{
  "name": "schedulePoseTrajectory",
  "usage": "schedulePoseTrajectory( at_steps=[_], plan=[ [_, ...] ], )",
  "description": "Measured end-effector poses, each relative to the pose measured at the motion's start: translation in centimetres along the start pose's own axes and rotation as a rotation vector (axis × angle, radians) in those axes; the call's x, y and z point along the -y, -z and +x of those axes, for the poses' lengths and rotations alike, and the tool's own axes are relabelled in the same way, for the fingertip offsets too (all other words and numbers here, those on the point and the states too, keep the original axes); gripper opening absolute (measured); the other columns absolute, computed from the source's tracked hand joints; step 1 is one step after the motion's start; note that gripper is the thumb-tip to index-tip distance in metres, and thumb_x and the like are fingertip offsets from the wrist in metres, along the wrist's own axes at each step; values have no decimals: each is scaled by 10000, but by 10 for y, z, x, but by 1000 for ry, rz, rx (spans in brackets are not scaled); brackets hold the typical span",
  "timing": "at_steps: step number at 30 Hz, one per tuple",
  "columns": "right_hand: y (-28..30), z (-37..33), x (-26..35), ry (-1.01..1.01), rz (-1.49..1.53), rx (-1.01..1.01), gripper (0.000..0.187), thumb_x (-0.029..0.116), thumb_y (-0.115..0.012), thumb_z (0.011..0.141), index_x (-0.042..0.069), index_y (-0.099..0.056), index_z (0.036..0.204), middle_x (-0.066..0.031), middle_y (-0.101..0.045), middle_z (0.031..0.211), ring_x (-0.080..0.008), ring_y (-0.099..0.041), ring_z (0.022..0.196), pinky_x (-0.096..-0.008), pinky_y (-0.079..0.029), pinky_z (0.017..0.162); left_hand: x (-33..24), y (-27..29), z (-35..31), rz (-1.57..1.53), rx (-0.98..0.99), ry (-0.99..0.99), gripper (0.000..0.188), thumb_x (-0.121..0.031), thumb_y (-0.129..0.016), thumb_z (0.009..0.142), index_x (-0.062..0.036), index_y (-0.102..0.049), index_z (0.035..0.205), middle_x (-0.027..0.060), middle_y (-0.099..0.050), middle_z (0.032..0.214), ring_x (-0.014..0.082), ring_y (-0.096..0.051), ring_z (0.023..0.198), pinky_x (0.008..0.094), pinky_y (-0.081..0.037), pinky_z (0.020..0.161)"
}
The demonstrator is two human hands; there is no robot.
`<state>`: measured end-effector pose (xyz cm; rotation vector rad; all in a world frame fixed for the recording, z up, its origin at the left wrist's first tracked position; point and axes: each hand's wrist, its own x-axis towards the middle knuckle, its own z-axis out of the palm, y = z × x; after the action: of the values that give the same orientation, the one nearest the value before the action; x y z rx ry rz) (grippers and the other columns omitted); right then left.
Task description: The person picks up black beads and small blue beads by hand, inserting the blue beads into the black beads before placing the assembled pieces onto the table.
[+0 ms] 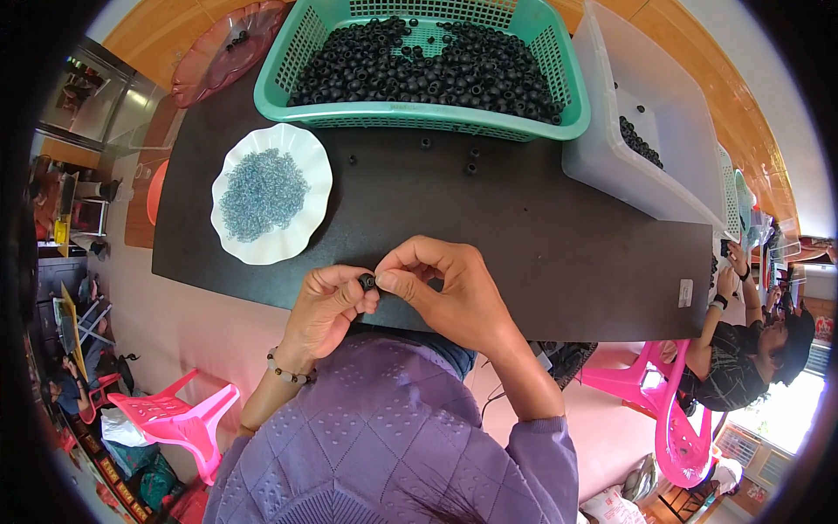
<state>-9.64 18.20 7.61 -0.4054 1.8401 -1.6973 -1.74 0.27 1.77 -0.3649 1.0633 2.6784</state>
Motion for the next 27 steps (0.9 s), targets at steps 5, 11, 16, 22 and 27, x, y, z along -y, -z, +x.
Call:
schedulePoseTrajectory(
  at_steps=[5,11,16,22,27],
  plan=[
    [-1,0,0,-17,-7,1,118,93,-667,864,-16,-646,905,-23,-640,828,-77,-582,790,-237,-470,758,1,0,0,-6,13,-6,211,-118,-652,862,4,-657,1035,112,-684,848,162,-651,750,285,-526,708],
    [-2,1,-2,-12,-26,10,119,99,-668,863,-12,-648,903,-24,-641,827,-79,-582,787,-240,-470,755,1,1,0,4,-8,3,216,-119,-660,855,1,-658,1035,105,-682,840,163,-648,748,284,-524,705],
    [-3,0,-1,-16,-37,0,123,102,-668,864,-12,-649,907,-25,-642,826,-82,-584,786,-245,-471,756,3,1,0,5,-12,2,216,-118,-662,853,0,-660,1034,103,-681,837,160,-643,748,281,-519,696],
    [-3,1,-5,-9,-46,13,127,104,-668,865,-9,-640,915,-27,-639,834,-86,-586,792,-238,-468,753,2,1,-1,25,-1,-27,207,-113,-666,849,2,-665,1022,91,-681,834,157,-640,749,275,-515,686],
    [-7,4,-16,-8,254,27,158,130,-677,858,8,-657,957,19,-610,775,-30,-533,712,-198,-432,644,1,2,-2,48,8,-48,207,-108,-679,837,6,-669,1010,89,-682,830,156,-637,738,272,-513,668]
  ],
)
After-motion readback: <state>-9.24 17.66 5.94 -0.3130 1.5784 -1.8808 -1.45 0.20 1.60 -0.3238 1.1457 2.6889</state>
